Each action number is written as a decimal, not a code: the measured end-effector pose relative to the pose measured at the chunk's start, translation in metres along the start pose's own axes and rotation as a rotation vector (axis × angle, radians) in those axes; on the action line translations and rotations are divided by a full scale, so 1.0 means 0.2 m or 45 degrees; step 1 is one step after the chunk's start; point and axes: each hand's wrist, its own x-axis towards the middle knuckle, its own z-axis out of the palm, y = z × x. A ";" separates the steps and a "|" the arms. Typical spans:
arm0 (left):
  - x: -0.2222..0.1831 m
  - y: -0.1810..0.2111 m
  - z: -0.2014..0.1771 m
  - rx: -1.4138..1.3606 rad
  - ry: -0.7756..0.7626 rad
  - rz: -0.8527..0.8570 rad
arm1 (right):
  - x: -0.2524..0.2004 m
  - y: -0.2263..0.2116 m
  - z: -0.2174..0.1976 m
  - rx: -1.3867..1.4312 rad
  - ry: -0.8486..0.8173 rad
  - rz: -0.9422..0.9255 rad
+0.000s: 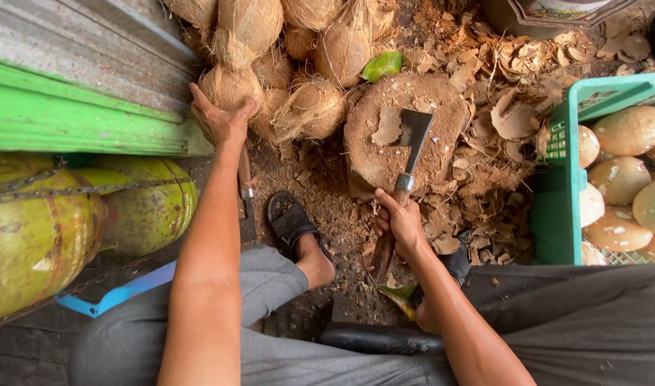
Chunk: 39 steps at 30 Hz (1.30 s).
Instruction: The person sits on the ground and uses a machete to peel the husk off a coconut. They repeatedly strike the coconut against a wooden block to remove the outer layer and place the peeled coconut into a green crate.
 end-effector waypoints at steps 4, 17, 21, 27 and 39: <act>0.09 0.04 0.06 -0.057 0.018 -0.045 | 0.01 -0.01 -0.01 -0.050 0.026 0.025; 0.19 0.19 0.13 0.305 0.310 0.749 | -0.02 0.00 -0.02 -0.070 0.017 0.044; 0.36 0.47 0.20 0.577 0.070 0.887 | 0.01 -0.02 -0.01 -0.046 -0.001 0.055; 0.46 0.71 0.31 0.708 -0.062 0.454 | 0.03 0.00 -0.05 -0.036 -0.007 0.068; 0.11 0.57 0.00 0.045 -0.052 0.557 | 0.01 -0.09 -0.06 -0.855 0.063 -0.011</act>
